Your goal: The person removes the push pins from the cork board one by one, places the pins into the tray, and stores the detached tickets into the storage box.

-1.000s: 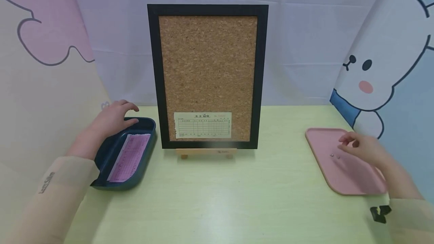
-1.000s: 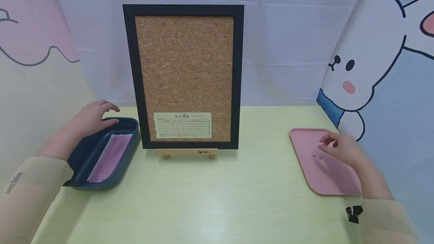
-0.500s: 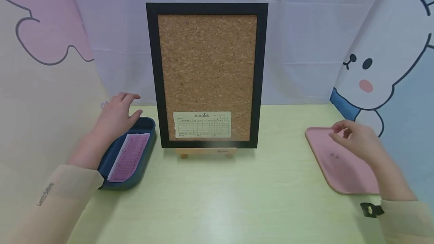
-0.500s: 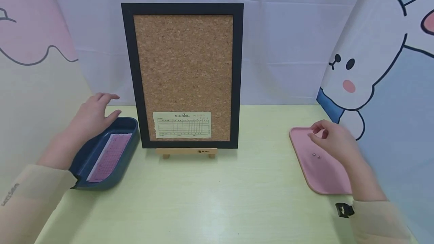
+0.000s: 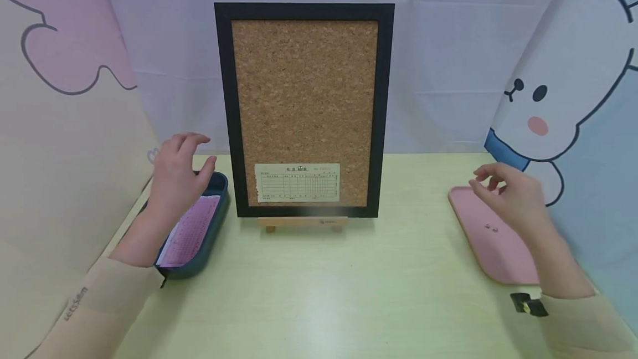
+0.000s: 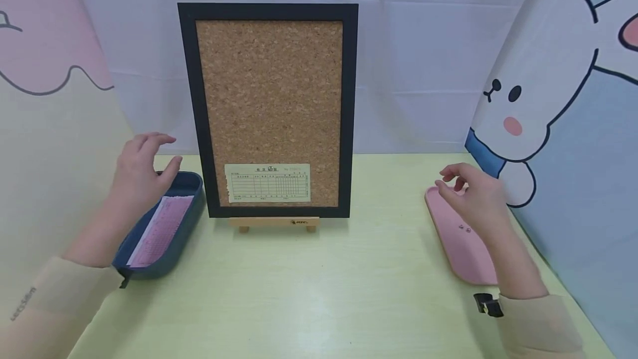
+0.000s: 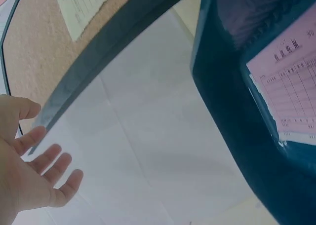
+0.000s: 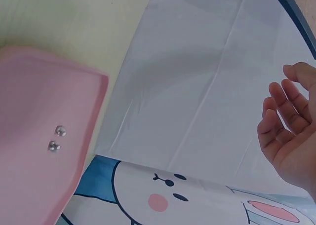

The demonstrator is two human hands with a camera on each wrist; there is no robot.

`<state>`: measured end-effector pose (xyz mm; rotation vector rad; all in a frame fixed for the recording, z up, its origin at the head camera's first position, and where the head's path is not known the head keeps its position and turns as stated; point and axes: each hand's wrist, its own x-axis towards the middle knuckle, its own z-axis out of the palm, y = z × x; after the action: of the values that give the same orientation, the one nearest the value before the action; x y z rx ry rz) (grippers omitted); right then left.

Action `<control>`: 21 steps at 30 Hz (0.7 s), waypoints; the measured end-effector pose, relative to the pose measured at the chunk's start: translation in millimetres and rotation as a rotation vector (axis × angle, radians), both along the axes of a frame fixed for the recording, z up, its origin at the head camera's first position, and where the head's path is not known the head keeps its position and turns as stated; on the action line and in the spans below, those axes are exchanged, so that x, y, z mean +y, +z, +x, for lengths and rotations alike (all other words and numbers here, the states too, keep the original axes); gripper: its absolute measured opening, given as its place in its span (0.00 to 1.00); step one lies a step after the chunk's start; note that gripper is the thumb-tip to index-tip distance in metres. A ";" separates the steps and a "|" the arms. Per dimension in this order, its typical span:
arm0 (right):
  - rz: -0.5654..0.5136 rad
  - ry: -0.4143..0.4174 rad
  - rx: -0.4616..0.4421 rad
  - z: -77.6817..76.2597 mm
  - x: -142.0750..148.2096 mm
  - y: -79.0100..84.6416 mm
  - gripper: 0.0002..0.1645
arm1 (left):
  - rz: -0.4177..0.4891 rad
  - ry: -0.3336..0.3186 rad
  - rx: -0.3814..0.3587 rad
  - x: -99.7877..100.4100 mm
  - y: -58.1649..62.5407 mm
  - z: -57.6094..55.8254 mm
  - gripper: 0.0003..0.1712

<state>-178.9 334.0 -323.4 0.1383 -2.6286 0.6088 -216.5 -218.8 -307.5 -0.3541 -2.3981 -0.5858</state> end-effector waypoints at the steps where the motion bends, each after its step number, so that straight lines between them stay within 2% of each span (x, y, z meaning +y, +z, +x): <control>1: -0.007 0.008 0.032 0.4 -4.0 0.7 0.12 | 0.010 -0.003 0.006 1.9 -0.7 1.1 0.20; 12: -0.063 0.101 0.304 1.5 -39.6 4.3 0.12 | 0.119 -0.005 -0.069 17.1 -8.4 11.2 0.24; 21: -0.159 0.180 0.399 4.5 -70.6 7.1 0.10 | 0.200 -0.022 -0.091 34.8 -12.5 14.7 0.28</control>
<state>-174.4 263.5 -316.3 0.4067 -2.1887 0.7602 -201.8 -184.0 -320.0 -0.2721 -2.3975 -0.8606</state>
